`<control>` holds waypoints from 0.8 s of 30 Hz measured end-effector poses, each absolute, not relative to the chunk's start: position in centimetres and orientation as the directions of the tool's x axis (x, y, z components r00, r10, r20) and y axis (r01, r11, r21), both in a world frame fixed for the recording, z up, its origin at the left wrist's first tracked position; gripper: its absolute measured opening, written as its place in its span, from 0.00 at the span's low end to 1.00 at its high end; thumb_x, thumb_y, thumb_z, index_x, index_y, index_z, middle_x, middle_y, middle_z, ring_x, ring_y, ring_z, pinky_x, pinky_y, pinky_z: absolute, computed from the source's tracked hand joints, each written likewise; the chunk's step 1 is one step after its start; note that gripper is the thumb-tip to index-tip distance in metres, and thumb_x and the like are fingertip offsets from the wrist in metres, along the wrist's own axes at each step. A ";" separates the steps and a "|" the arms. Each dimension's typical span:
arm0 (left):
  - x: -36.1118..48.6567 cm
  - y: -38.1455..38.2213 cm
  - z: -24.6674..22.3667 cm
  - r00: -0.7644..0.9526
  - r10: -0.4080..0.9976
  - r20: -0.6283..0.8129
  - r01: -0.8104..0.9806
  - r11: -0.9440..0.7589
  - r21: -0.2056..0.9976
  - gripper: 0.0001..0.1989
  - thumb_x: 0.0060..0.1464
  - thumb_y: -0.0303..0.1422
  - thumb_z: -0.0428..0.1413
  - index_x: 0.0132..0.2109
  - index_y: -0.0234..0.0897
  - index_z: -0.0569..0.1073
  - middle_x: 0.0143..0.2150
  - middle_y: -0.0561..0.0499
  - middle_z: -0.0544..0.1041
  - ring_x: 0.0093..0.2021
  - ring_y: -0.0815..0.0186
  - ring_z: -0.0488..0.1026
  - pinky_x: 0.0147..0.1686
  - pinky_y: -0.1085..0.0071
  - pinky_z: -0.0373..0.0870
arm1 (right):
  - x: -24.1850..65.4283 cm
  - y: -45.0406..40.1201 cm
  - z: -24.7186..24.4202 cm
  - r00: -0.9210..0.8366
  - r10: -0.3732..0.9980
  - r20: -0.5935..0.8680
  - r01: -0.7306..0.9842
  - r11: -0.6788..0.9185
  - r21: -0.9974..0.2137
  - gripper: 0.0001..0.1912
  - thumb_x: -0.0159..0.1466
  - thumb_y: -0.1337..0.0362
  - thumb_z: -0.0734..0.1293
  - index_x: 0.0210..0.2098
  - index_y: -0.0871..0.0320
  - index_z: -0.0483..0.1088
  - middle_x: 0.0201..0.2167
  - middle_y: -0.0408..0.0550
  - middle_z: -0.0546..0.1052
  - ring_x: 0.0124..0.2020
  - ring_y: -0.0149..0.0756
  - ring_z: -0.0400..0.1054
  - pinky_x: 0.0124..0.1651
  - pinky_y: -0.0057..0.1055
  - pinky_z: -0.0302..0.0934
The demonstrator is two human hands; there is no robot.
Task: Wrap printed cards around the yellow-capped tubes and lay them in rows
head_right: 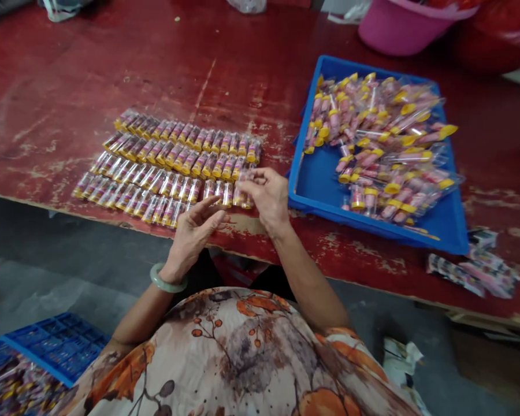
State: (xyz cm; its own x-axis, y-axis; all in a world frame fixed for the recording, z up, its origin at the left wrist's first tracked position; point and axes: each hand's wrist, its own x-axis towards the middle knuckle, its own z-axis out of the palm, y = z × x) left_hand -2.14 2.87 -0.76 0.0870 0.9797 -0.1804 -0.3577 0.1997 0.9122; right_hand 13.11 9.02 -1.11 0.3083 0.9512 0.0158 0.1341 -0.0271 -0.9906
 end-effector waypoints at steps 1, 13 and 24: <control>-2.2 2.8 -0.7 0.046 0.982 -0.184 -0.346 0.188 0.919 0.21 0.46 0.37 0.66 0.47 0.35 0.75 0.39 0.47 0.81 0.36 0.67 0.78 0.39 0.71 0.74 | 13.5 10.6 -1.6 0.380 0.925 0.032 0.210 -0.052 -0.976 0.15 0.48 0.61 0.73 0.34 0.61 0.71 0.26 0.46 0.78 0.23 0.35 0.71 0.22 0.30 0.65; -2.0 1.8 -0.6 -0.029 0.978 -0.209 -0.221 0.197 0.955 0.14 0.52 0.38 0.63 0.43 0.35 0.78 0.39 0.47 0.82 0.36 0.66 0.79 0.38 0.73 0.75 | 13.4 15.0 -2.7 0.262 0.937 0.230 0.823 -0.093 -0.560 0.06 0.62 0.64 0.67 0.35 0.61 0.73 0.32 0.49 0.79 0.36 0.35 0.74 0.43 0.28 0.67; 3.2 2.1 -0.5 0.086 0.984 -0.157 0.025 0.155 0.988 0.18 0.49 0.42 0.63 0.43 0.35 0.79 0.39 0.45 0.82 0.38 0.61 0.79 0.41 0.67 0.77 | 38.1 16.5 5.1 0.311 0.801 0.511 0.942 -0.190 -0.276 0.13 0.61 0.56 0.68 0.36 0.62 0.74 0.42 0.58 0.76 0.50 0.49 0.68 0.57 0.48 0.59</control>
